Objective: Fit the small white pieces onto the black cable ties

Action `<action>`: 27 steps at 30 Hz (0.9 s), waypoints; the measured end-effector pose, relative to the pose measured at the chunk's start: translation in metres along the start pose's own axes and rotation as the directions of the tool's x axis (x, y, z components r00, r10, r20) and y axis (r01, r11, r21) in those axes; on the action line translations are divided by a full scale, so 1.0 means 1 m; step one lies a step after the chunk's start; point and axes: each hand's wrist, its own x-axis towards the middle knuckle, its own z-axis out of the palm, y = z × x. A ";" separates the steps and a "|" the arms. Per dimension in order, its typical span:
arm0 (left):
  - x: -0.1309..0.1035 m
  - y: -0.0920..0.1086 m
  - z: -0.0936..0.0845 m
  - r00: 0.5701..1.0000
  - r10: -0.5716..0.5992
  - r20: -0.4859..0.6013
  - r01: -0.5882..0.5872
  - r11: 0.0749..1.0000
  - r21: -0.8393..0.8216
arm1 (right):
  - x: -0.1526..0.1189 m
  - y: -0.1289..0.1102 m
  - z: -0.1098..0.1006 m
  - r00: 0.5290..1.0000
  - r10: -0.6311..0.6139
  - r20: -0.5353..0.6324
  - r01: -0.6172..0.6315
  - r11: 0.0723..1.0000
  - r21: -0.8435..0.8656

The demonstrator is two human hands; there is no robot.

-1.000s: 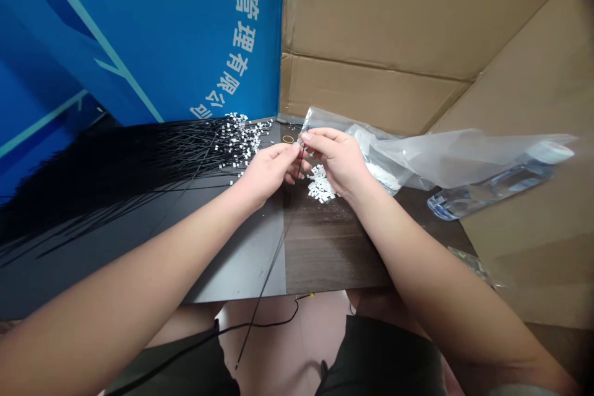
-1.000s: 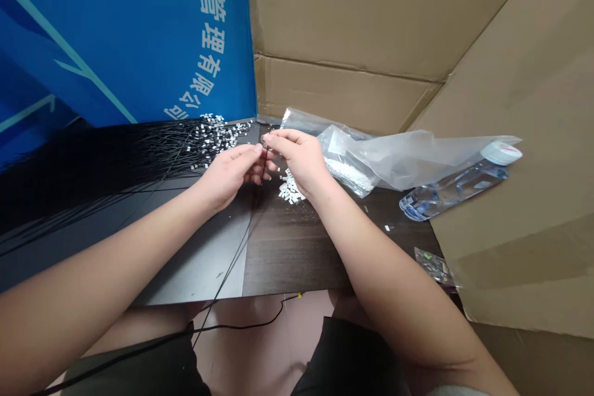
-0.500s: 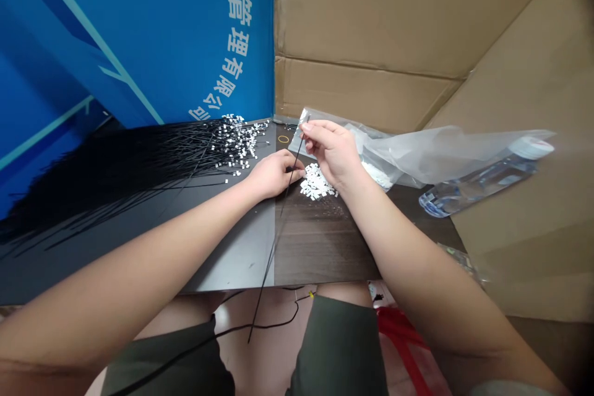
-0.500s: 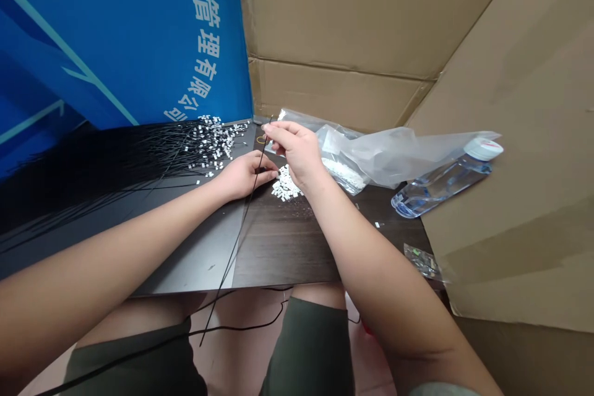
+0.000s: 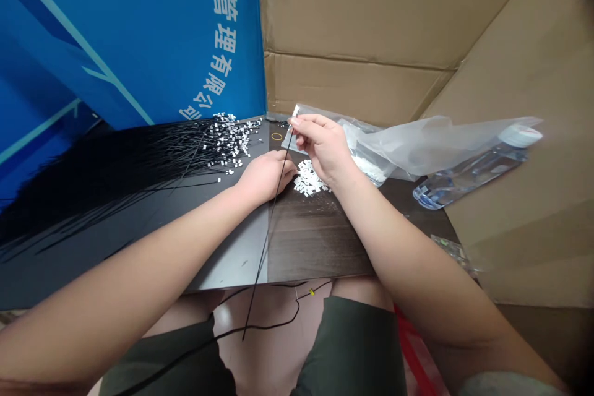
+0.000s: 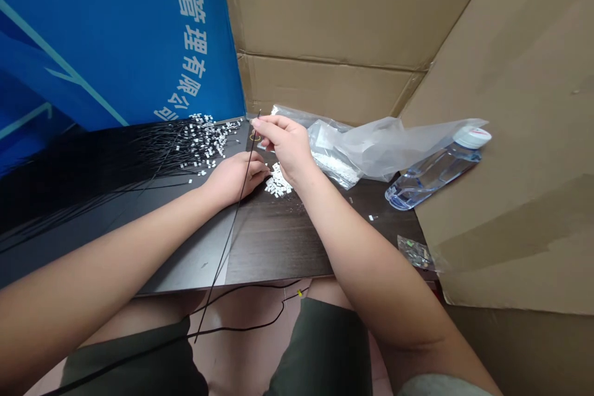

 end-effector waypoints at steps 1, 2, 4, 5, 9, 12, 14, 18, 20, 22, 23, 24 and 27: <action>0.000 0.003 -0.002 1.000 -0.011 0.024 0.010 0.999 0.050 | 0.000 0.000 0.000 1.000 0.002 -0.002 -0.002 1.000 0.004; 0.000 0.006 -0.004 0.999 -0.021 0.045 0.017 0.995 0.099 | 0.000 0.000 0.000 1.000 0.002 -0.003 -0.002 1.000 0.010; 0.000 0.010 -0.007 0.997 -0.033 0.069 0.020 0.982 0.186 | -0.001 0.001 0.000 1.000 -0.001 -0.005 0.001 1.000 0.024; 0.000 0.011 -0.008 0.997 -0.034 0.074 0.017 0.976 0.219 | 0.000 0.001 0.001 1.000 -0.002 -0.007 0.002 1.000 0.027; 0.001 0.013 -0.008 0.997 -0.040 0.071 0.019 0.962 0.273 | 0.000 0.001 0.002 1.000 0.007 -0.023 -0.007 1.000 -0.014; 0.001 0.013 -0.006 0.995 -0.054 0.081 0.031 0.963 0.267 | 0.000 0.002 0.001 1.000 0.001 -0.025 -0.002 1.000 -0.024; 0.000 0.011 -0.005 0.995 -0.067 0.071 0.048 0.967 0.249 | 0.001 0.003 0.001 1.000 -0.008 -0.022 0.008 1.000 -0.009; -0.003 0.002 -0.006 0.997 -0.068 0.046 0.062 0.990 0.123 | 0.003 0.004 -0.001 0.999 -0.013 -0.039 0.011 0.999 -0.035; -0.006 -0.004 -0.009 0.998 -0.053 0.047 0.049 0.996 0.073 | 0.003 0.003 -0.001 0.998 -0.020 -0.051 0.017 0.998 -0.052; -0.008 -0.007 -0.012 0.998 -0.048 0.044 0.045 0.997 0.062 | 0.003 0.003 -0.001 0.998 -0.029 -0.055 0.026 0.998 -0.055; -0.009 -0.007 -0.013 0.998 -0.046 0.049 0.043 0.997 0.062 | 0.003 0.002 -0.001 0.998 -0.033 -0.053 0.030 0.998 -0.052; -0.009 -0.007 -0.015 0.997 -0.044 0.058 0.041 0.997 0.060 | 0.003 0.002 -0.001 0.998 -0.036 -0.049 0.034 0.998 -0.047; -0.006 -0.001 -0.018 0.995 -0.041 0.092 0.035 0.998 0.058 | 0.003 0.001 -0.001 0.998 -0.036 -0.047 0.034 0.998 -0.051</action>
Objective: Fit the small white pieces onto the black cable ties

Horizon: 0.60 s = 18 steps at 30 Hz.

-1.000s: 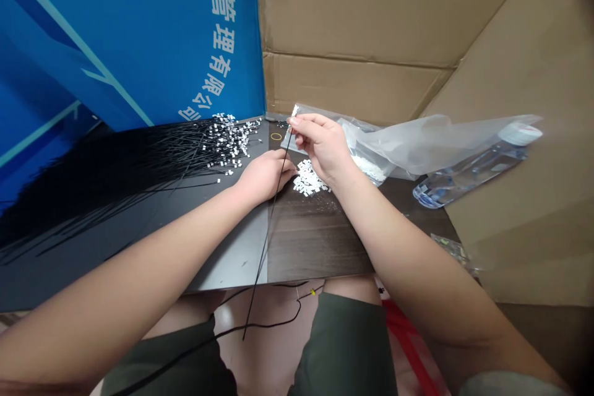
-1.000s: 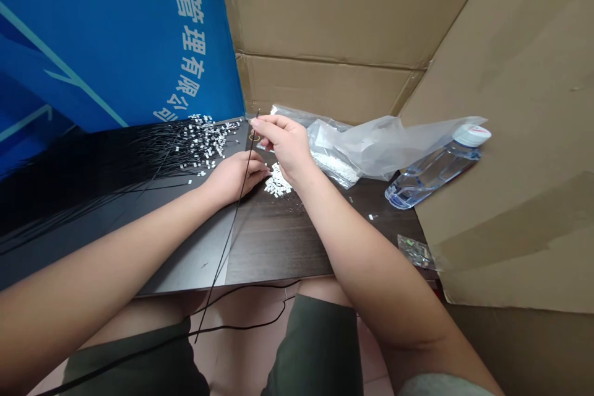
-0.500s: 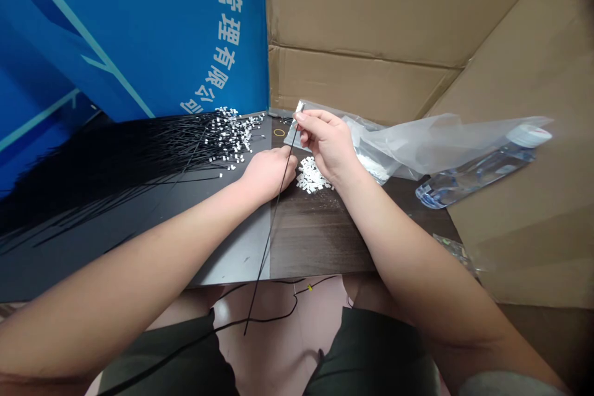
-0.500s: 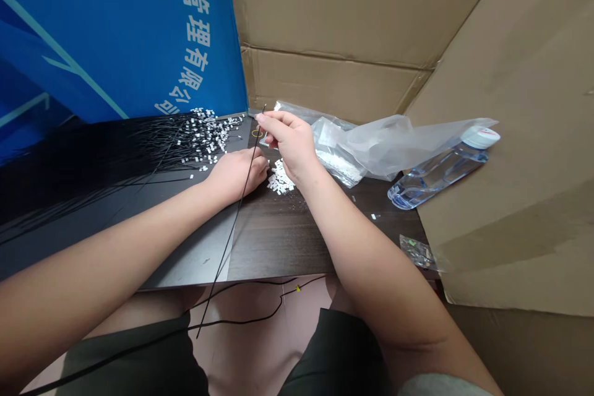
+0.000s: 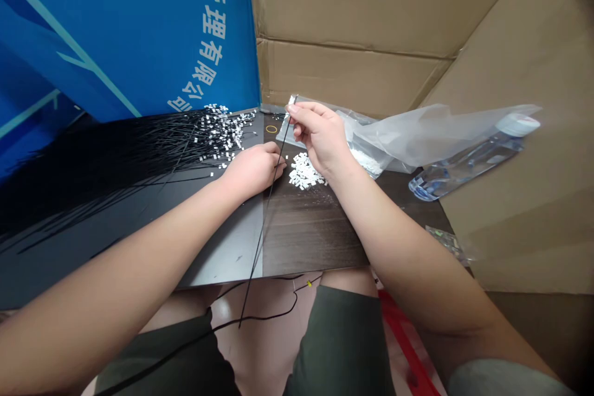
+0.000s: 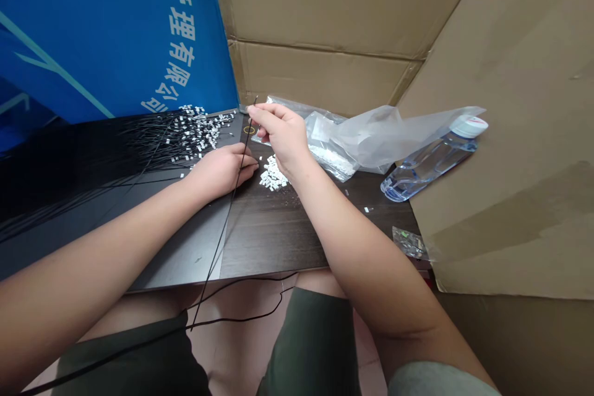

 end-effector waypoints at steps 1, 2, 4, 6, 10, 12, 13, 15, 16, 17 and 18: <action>0.001 0.003 -0.001 1.000 -0.004 0.007 0.004 1.000 0.011 | 0.000 0.000 0.000 1.000 0.005 -0.004 -0.005 1.000 -0.012; 0.003 0.005 -0.001 1.000 -0.015 0.013 0.014 0.999 0.028 | 0.000 0.000 0.000 1.000 0.010 -0.007 -0.010 1.000 -0.027; 0.006 0.010 0.000 0.999 -0.046 0.020 0.045 0.996 0.077 | 0.001 0.000 0.000 1.000 0.016 -0.013 -0.017 0.999 -0.048; 0.007 0.013 0.003 0.997 -0.074 0.018 0.072 0.991 0.117 | 0.002 0.000 -0.001 1.000 0.012 -0.009 -0.013 0.999 -0.047; 0.005 0.012 0.010 0.999 -0.052 0.002 0.051 0.986 0.159 | 0.002 0.000 -0.001 1.000 -0.003 0.002 0.003 0.999 -0.046; 0.004 0.008 0.011 0.999 -0.049 -0.008 0.049 0.990 0.131 | 0.001 0.000 -0.001 1.000 -0.001 0.000 0.001 0.999 -0.046; 0.003 0.006 0.010 0.998 -0.065 -0.023 0.066 0.994 0.081 | 0.001 0.000 -0.001 1.000 0.005 -0.009 -0.005 0.999 -0.042; 0.001 0.000 0.007 0.985 -0.143 -0.092 0.134 0.986 -0.099 | 0.001 0.000 -0.001 0.998 0.029 -0.047 -0.030 0.999 -0.031; 0.001 -0.004 0.004 0.968 -0.211 -0.136 0.177 0.958 -0.227 | 0.001 0.001 -0.001 0.996 0.048 -0.069 -0.050 0.998 -0.030; 0.000 -0.007 0.001 0.940 -0.295 -0.173 0.215 0.903 -0.371 | 0.000 0.002 -0.001 0.994 0.072 -0.086 -0.075 0.997 -0.032; -0.002 -0.011 -0.003 0.906 -0.378 -0.192 0.235 0.825 -0.514 | 0.000 0.004 -0.001 0.991 0.100 -0.092 -0.104 0.994 -0.040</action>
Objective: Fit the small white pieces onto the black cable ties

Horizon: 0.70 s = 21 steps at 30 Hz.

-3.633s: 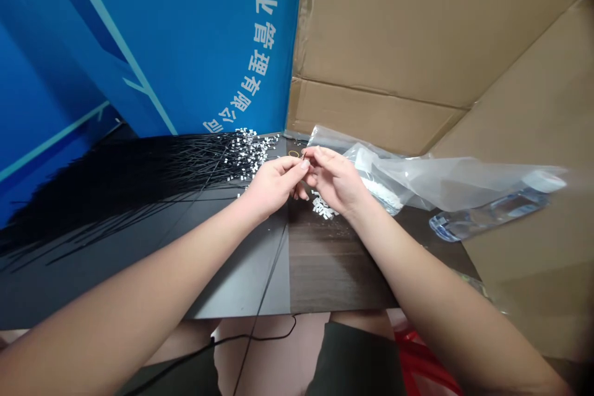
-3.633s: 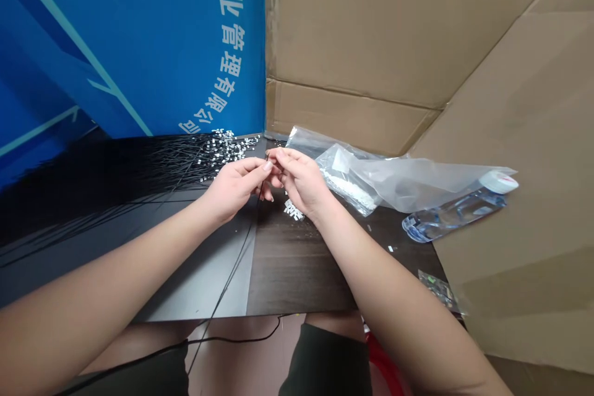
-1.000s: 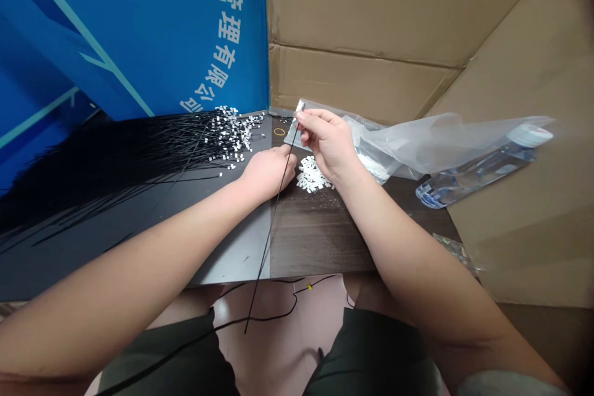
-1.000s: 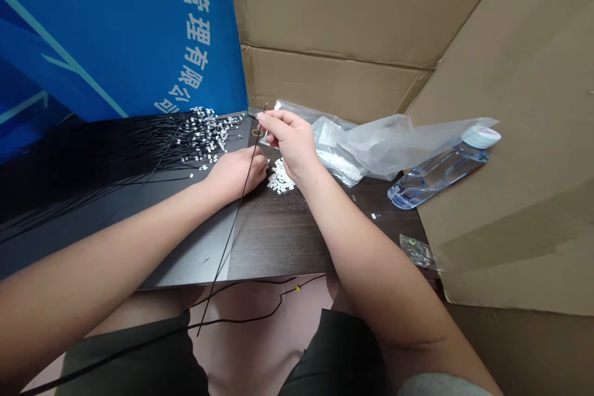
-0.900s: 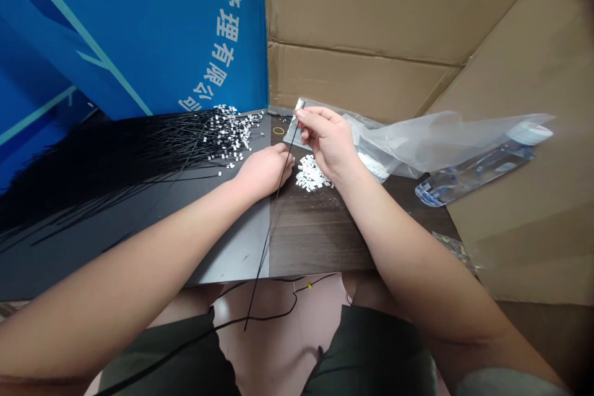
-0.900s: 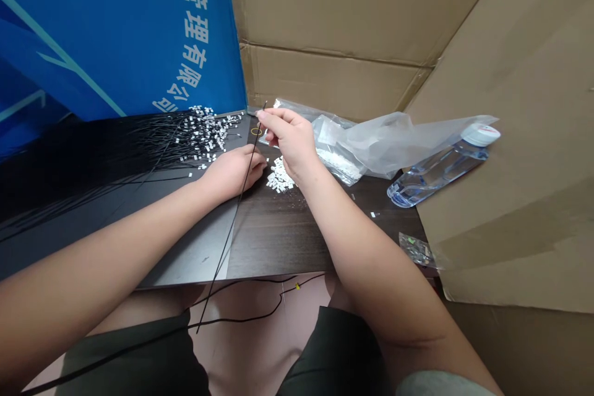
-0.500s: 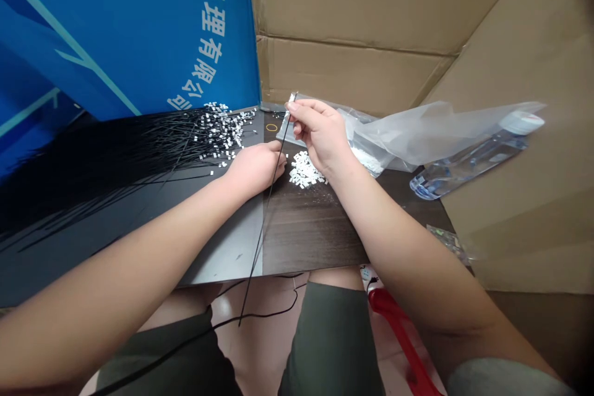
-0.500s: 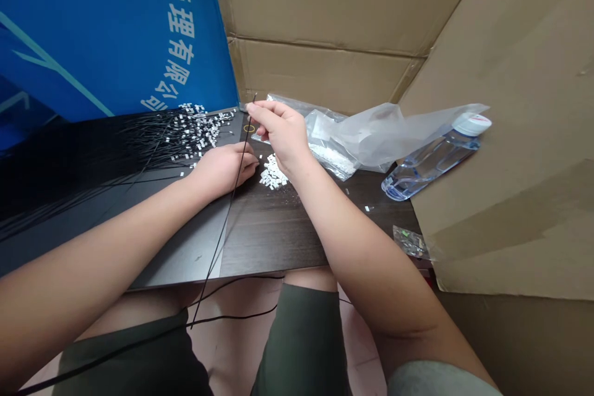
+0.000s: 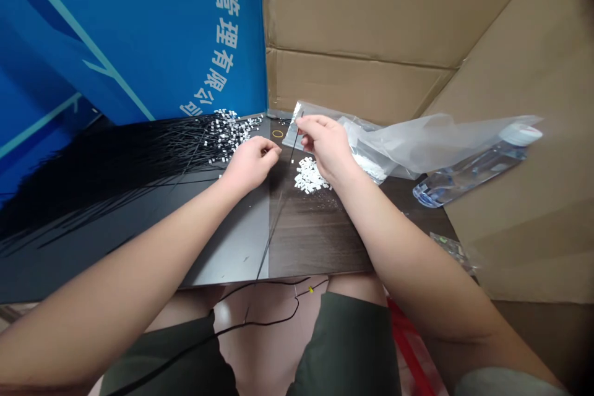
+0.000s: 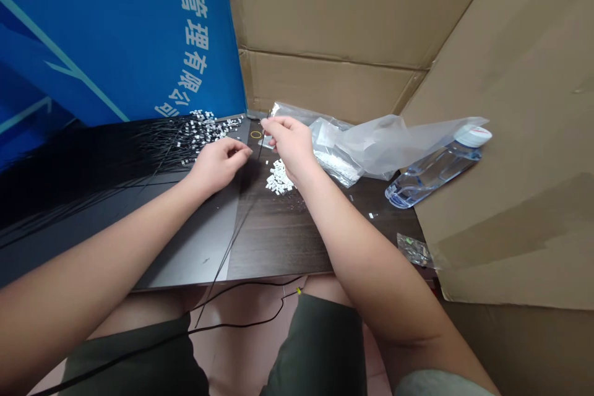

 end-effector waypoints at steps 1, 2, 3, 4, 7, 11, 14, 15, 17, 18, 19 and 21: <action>0.001 -0.002 -0.004 0.997 -0.068 -0.043 0.061 0.987 -0.146 | -0.001 0.002 0.000 0.999 0.030 0.011 -0.030 0.999 -0.012; 0.002 -0.003 -0.008 0.990 -0.125 -0.069 0.102 0.956 -0.276 | -0.002 0.004 0.001 0.998 0.059 0.035 -0.058 0.998 -0.018; 0.002 -0.004 -0.012 0.983 -0.163 -0.079 0.121 0.916 -0.382 | -0.003 0.006 0.002 0.994 0.085 0.066 -0.084 0.996 -0.017; 0.003 -0.005 -0.014 0.979 -0.182 -0.088 0.122 0.880 -0.459 | -0.005 0.008 0.004 0.989 0.110 0.102 -0.110 0.994 -0.006; 0.003 -0.003 -0.016 0.975 -0.174 -0.140 0.071 0.835 -0.546 | -0.010 0.013 0.010 0.965 0.178 0.191 -0.194 0.979 0.067; -0.001 0.003 -0.014 0.975 -0.135 -0.178 0.018 0.841 -0.540 | -0.015 0.016 0.016 0.965 0.151 0.215 -0.180 0.977 0.118; -0.003 0.007 -0.010 0.975 -0.164 -0.150 0.039 0.792 -0.609 | -0.015 0.018 0.017 0.984 0.051 0.169 -0.065 0.995 0.080; -0.004 0.007 -0.009 0.975 -0.179 -0.134 0.051 0.764 -0.644 | -0.015 0.018 0.017 0.987 0.027 0.161 -0.038 0.997 0.066; -0.004 0.008 -0.008 0.975 -0.200 -0.100 0.074 0.712 -0.698 | -0.014 0.019 0.017 0.987 0.000 0.159 -0.006 0.999 0.036; -0.004 0.009 -0.007 0.975 -0.204 -0.087 0.083 0.699 -0.710 | -0.014 0.019 0.017 0.987 -0.013 0.160 0.010 1.000 0.017; -0.004 0.009 -0.007 0.976 -0.203 -0.080 0.087 0.696 -0.712 | -0.014 0.019 0.016 0.987 -0.030 0.160 0.031 0.999 -0.007; -0.004 0.011 -0.008 0.978 -0.197 -0.073 0.090 0.707 -0.702 | -0.014 0.019 0.015 0.984 -0.074 0.164 0.087 0.993 -0.075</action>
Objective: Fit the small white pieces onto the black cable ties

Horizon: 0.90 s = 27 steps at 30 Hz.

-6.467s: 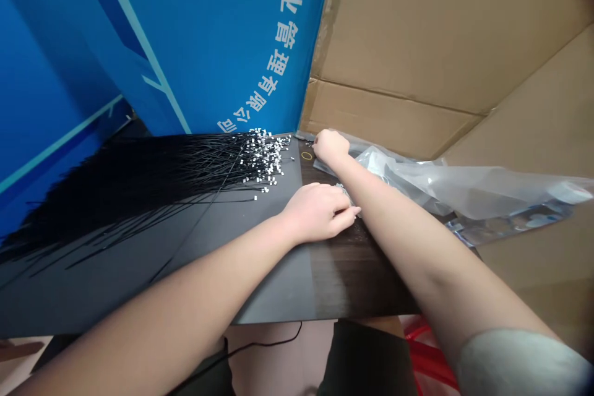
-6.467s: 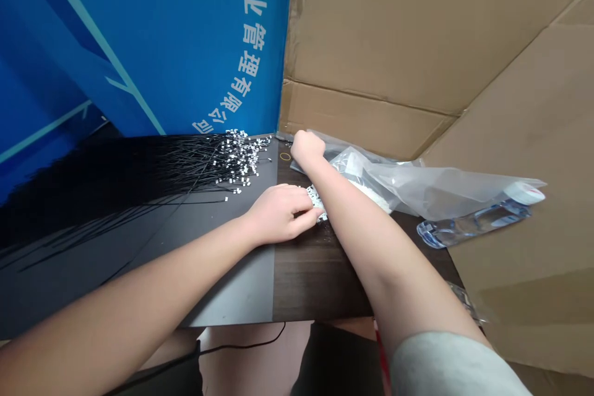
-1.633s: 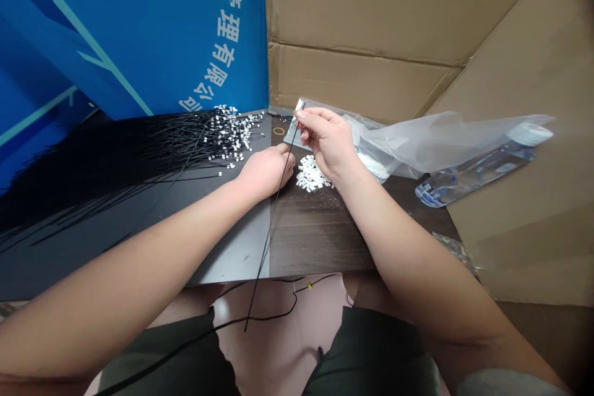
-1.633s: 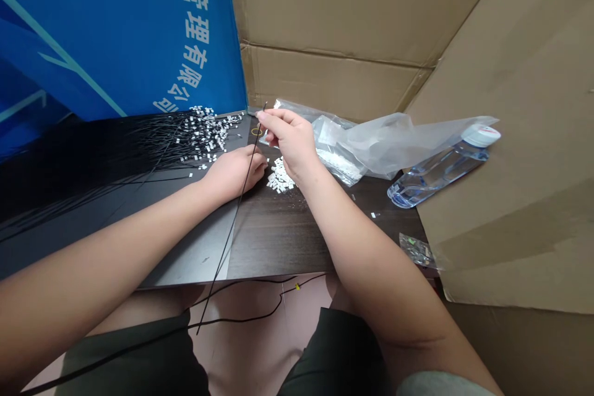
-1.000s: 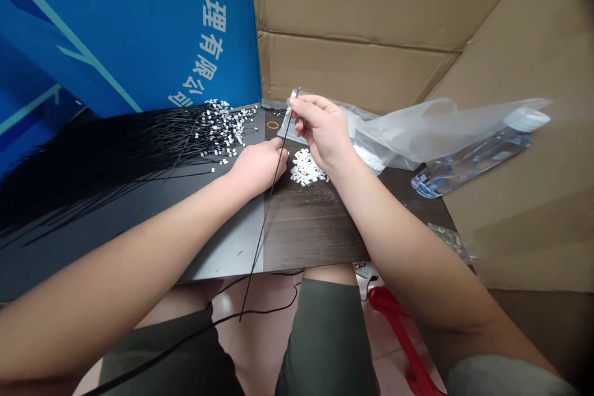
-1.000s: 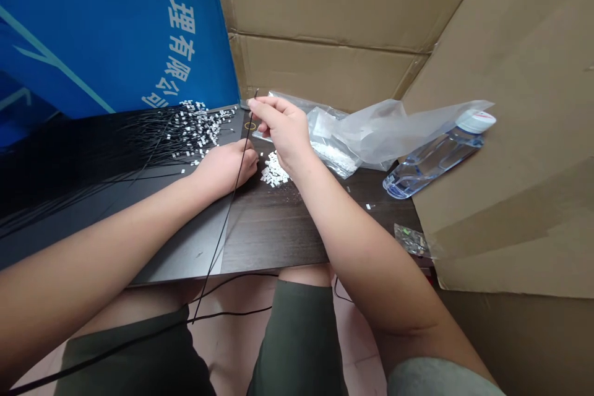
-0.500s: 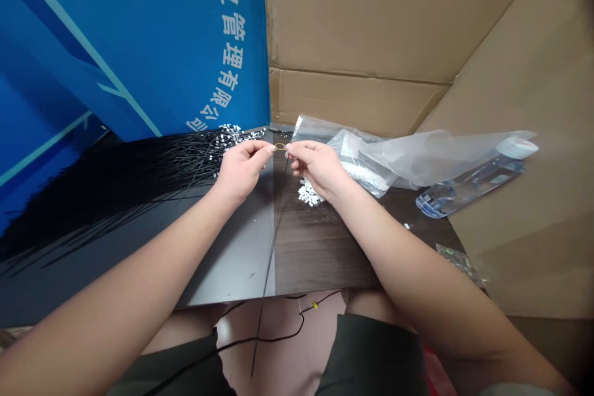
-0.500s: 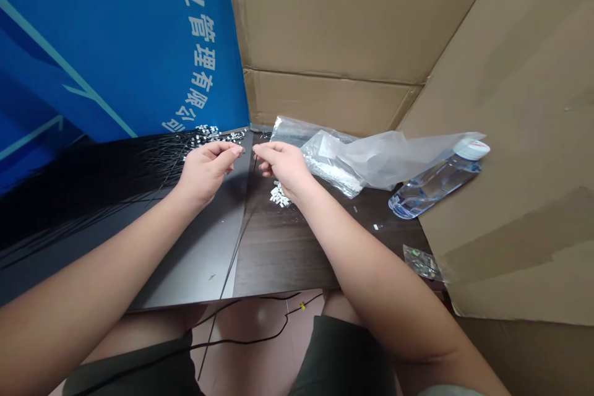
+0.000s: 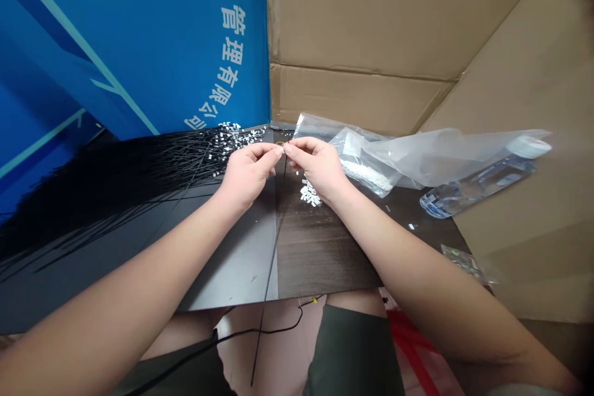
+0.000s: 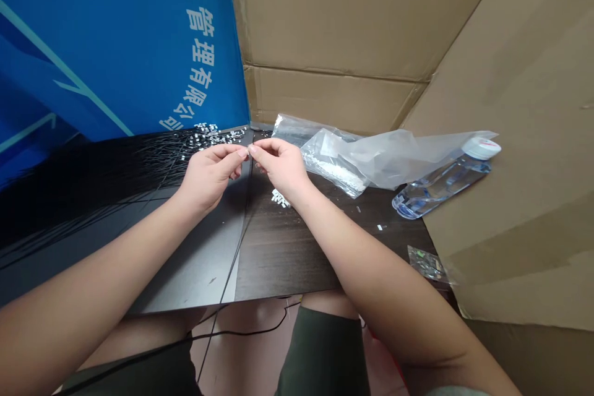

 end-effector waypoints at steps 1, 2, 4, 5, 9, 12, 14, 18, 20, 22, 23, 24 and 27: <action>0.000 0.001 0.000 1.000 0.001 0.000 -0.001 1.000 0.009 | 0.000 0.000 -0.001 1.000 -0.030 0.002 0.031 0.998 -0.047; -0.001 0.001 0.000 1.000 -0.002 0.000 0.002 1.000 0.014 | 0.000 0.000 -0.002 0.998 -0.065 0.006 0.065 0.993 -0.097; -0.001 0.002 0.000 1.000 -0.016 0.003 0.016 1.000 0.005 | -0.001 0.000 -0.003 0.990 -0.140 0.017 0.141 0.971 -0.192; -0.001 0.002 0.000 1.000 -0.028 0.009 0.028 1.000 -0.008 | -0.001 0.000 -0.004 0.985 -0.172 0.022 0.172 0.957 -0.232; 0.000 -0.001 -0.001 0.996 -0.073 0.047 0.076 0.995 -0.066 | -0.004 -0.001 -0.004 0.973 -0.228 0.027 0.222 0.906 -0.361; 0.001 -0.002 0.000 0.995 -0.087 0.047 0.091 0.993 -0.081 | -0.006 -0.001 -0.003 0.967 -0.255 0.019 0.241 0.880 -0.410; 0.000 -0.001 0.001 0.994 -0.099 0.041 0.103 0.990 -0.099 | -0.006 -0.001 -0.001 0.973 -0.232 -0.006 0.213 0.902 -0.375; 0.001 0.000 0.002 0.995 -0.102 -0.012 0.099 0.984 -0.150 | -0.005 -0.004 0.002 0.995 -0.021 -0.098 0.010 0.993 -0.114; 0.002 -0.002 0.002 0.995 -0.078 -0.054 0.068 0.984 -0.167 | -0.005 -0.006 0.002 0.986 0.159 -0.060 -0.156 0.987 0.050; 0.003 -0.004 0.001 0.996 -0.048 -0.072 0.034 0.984 -0.177 | -0.005 -0.008 0.001 0.952 0.302 0.052 -0.306 0.935 0.179; 0.004 -0.005 0.000 0.997 -0.031 -0.070 0.017 0.983 -0.183 | -0.005 -0.009 0.001 0.933 0.342 0.108 -0.358 0.906 0.225; 0.004 -0.007 0.000 0.998 -0.015 -0.059 0.003 0.981 -0.192 | -0.005 -0.010 0.001 0.921 0.360 0.150 -0.388 0.884 0.261; 0.004 -0.010 0.000 1.000 0.018 -0.007 -0.019 0.973 -0.229 | -0.006 -0.010 0.001 0.915 0.347 0.205 -0.399 0.855 0.332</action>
